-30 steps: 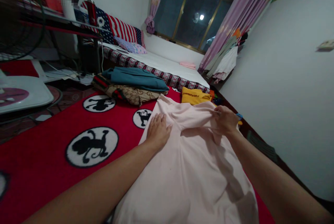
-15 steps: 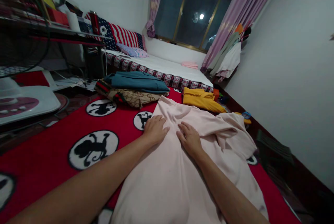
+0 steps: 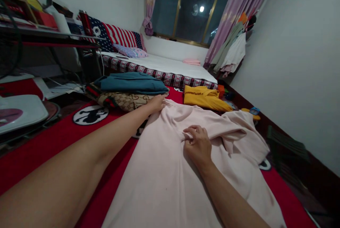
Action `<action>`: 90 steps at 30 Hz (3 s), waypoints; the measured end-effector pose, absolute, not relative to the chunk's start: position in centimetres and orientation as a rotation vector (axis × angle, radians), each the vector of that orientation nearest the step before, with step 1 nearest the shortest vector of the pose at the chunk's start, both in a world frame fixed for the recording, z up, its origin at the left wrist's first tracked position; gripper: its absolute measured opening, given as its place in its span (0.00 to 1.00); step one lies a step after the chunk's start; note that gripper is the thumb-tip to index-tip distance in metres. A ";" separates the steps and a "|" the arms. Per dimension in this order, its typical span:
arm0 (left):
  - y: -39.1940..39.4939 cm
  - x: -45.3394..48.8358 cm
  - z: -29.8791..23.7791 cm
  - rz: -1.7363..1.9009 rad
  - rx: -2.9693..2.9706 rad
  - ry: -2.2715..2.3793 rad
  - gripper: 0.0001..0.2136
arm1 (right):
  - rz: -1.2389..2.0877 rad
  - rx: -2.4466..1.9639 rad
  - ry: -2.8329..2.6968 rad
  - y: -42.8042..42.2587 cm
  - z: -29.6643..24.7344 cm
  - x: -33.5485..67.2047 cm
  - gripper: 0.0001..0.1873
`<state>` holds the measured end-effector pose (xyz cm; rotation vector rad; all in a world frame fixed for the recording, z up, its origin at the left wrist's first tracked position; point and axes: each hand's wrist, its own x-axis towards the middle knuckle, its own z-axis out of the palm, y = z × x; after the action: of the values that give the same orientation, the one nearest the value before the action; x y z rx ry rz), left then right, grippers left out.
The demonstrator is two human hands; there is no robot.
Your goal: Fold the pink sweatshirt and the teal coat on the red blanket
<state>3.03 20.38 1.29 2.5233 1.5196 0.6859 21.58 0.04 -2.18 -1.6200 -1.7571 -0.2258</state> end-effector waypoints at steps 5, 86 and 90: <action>21.3 3.4 1.8 0.634 2.483 1.587 0.10 | -0.133 -1.744 -1.749 -0.1 -2.0 21.6 0.15; 5.5 -5.7 0.8 -0.093 2.576 0.864 0.39 | 0.556 -0.508 -2.605 -11.2 4.8 15.1 0.18; 5.2 -5.4 1.3 -0.150 2.580 0.894 0.40 | 0.770 -0.763 -2.445 -14.6 6.1 14.8 0.24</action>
<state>-5.42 5.24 1.28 2.5796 0.8935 -0.1503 14.79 -14.64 6.07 -0.7632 -2.4451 0.7697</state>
